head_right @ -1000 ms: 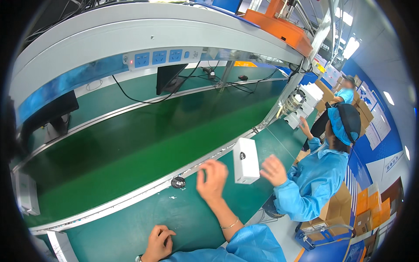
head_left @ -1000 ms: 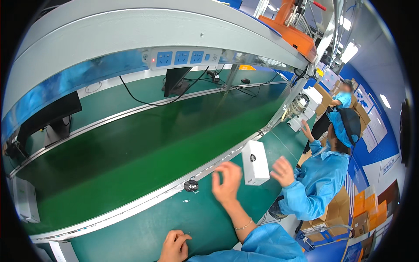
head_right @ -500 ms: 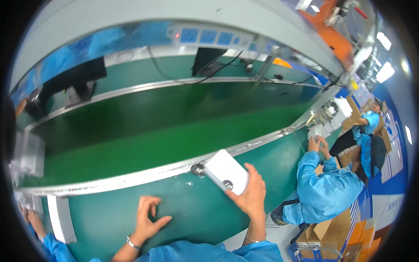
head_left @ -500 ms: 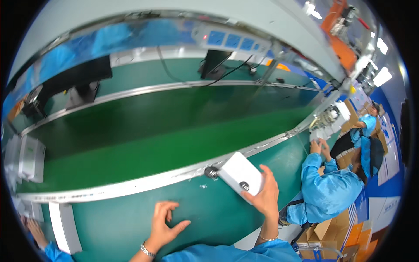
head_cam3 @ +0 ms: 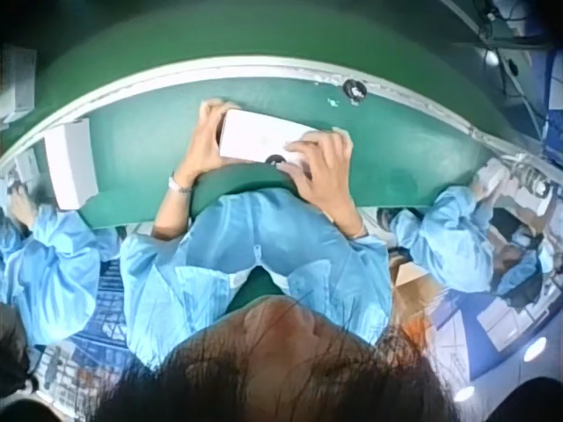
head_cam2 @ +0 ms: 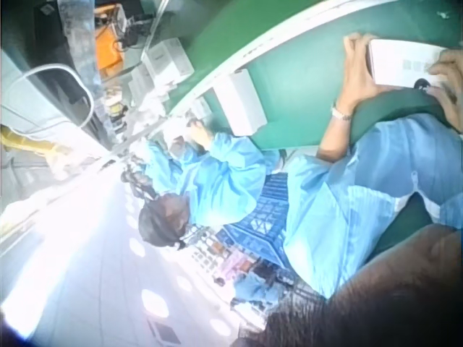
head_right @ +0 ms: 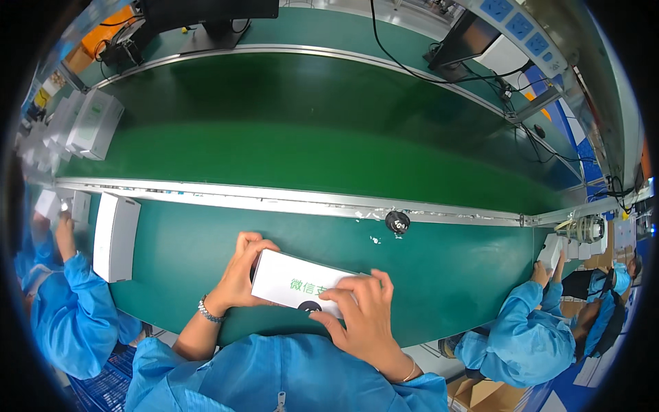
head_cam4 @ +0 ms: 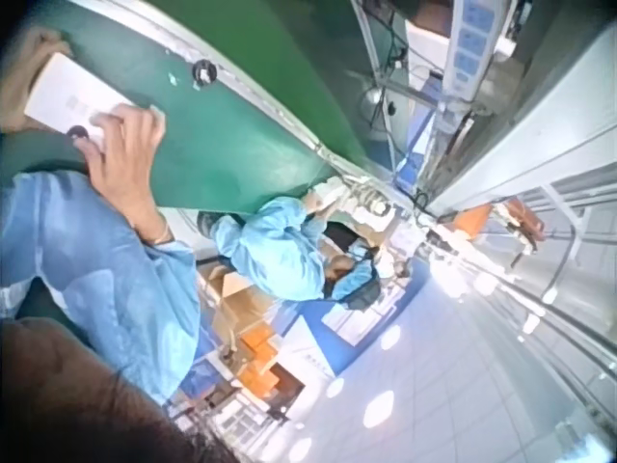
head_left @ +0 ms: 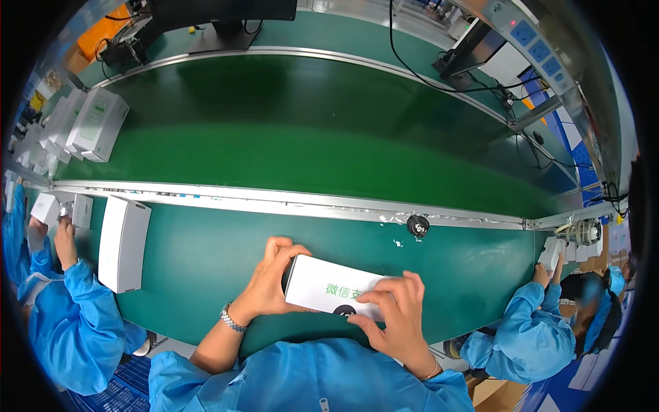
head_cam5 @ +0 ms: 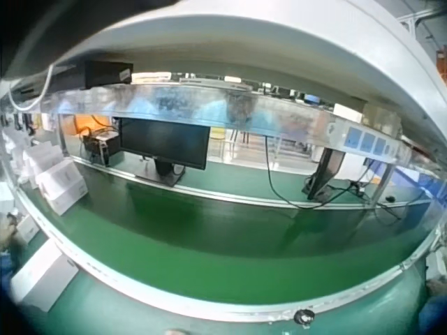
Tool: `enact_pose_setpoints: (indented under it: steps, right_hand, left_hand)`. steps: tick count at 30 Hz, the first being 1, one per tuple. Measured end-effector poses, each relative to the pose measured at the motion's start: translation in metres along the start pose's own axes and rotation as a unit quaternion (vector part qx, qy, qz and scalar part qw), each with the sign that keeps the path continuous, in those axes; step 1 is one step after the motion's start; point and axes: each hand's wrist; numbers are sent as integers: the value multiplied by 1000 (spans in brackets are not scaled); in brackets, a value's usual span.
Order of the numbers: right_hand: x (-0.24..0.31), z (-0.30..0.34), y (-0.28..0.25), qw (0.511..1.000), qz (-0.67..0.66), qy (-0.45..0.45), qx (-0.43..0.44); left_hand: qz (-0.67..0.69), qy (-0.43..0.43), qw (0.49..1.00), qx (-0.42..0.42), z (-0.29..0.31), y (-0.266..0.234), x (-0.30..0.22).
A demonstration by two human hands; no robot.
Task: Packing and inspecting white product boxes on an electronics assembly line.
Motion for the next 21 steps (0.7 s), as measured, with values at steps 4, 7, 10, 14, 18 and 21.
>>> enact_pose_setpoints:
  steps: [4,7,10,14,18,21]
  right_hand:
    - [9,8,9,999,47,9,-16]
    - [15,7,14,996,77,19,-28]
    - [19,6,15,994,109,16,-21]
    - [24,3,15,990,138,15,8]
    - [25,3,18,992,125,28,16]
    - [24,6,18,992,115,38,-30]
  left_hand:
    - [-5,22,1000,-12,0,4,7]
    - [-14,25,999,-21,0,6,5]
    - [-14,29,999,-29,2,6,5]
    - [-12,34,999,-33,3,5,5]
    - [-8,37,999,-40,3,4,4]
    - [-14,41,998,-41,2,4,4]
Point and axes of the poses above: each hand's wrist, its own z-axis away from the middle knuckle, its own y-axis out of the palm, x = y × z, and after that the axes turned 3 degrees about z, right-handed
